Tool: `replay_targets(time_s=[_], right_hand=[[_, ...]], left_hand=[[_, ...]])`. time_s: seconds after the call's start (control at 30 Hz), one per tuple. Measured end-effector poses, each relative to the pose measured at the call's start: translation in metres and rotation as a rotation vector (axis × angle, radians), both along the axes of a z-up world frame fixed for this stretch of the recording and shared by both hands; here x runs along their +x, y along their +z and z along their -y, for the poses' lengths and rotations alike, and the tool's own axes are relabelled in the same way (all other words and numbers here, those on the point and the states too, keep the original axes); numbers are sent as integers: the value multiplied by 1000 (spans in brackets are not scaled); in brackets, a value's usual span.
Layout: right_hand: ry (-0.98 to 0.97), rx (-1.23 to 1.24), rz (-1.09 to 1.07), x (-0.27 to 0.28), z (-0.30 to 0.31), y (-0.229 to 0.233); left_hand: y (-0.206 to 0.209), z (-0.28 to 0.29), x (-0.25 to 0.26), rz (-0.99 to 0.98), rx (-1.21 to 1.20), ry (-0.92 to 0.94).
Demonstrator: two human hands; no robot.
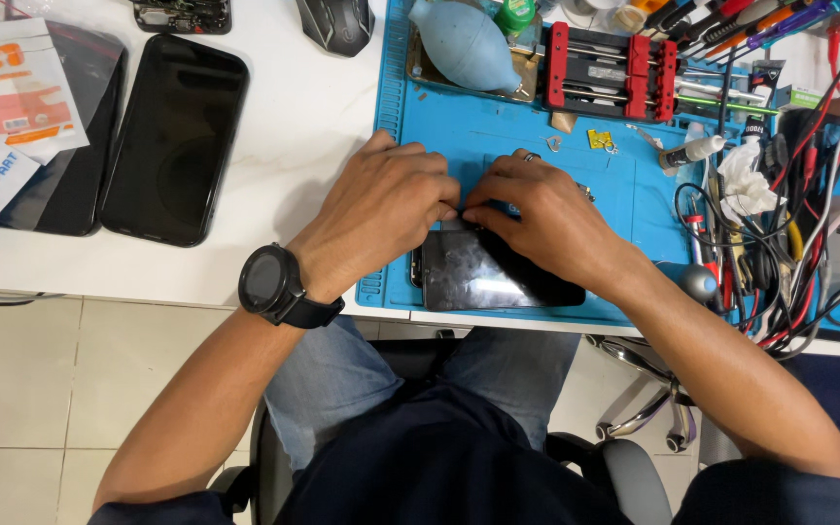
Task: The person uses a UV light to cure adhesive on a smartphone screen, then uses a small metal tool to pry and separate the screen from the frame. They continue to work on the device's edges and wipe the screen with a cloth.
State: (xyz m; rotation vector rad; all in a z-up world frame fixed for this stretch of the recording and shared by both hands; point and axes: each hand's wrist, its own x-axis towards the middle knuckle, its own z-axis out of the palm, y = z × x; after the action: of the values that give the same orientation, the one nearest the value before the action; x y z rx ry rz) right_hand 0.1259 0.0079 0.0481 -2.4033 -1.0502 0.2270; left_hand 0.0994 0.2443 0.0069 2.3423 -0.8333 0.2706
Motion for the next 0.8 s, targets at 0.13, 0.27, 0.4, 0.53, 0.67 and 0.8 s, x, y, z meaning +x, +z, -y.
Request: replay_targets(time_s=[0.13,0.27,0.4,0.53,0.67,0.8], right_hand=[[-5,37,-12,0,5,0],[-35,47,-37,-1,9,2],[-26,57,-37,-2,9,2],[3,75,-27,2,8,0],[52,88,-13,8,7,-3],[147,88,9,11,6,-3]], left_hand=[[-2,-1,1,-68,34,4],[2,-3,0,-105,35,-12],[4,-3,1,-158,32,-12],[8,-5,2,-146,23,-36],[8,-5,2,-124,67,-43],[0,-5,-1,53,191,-41]])
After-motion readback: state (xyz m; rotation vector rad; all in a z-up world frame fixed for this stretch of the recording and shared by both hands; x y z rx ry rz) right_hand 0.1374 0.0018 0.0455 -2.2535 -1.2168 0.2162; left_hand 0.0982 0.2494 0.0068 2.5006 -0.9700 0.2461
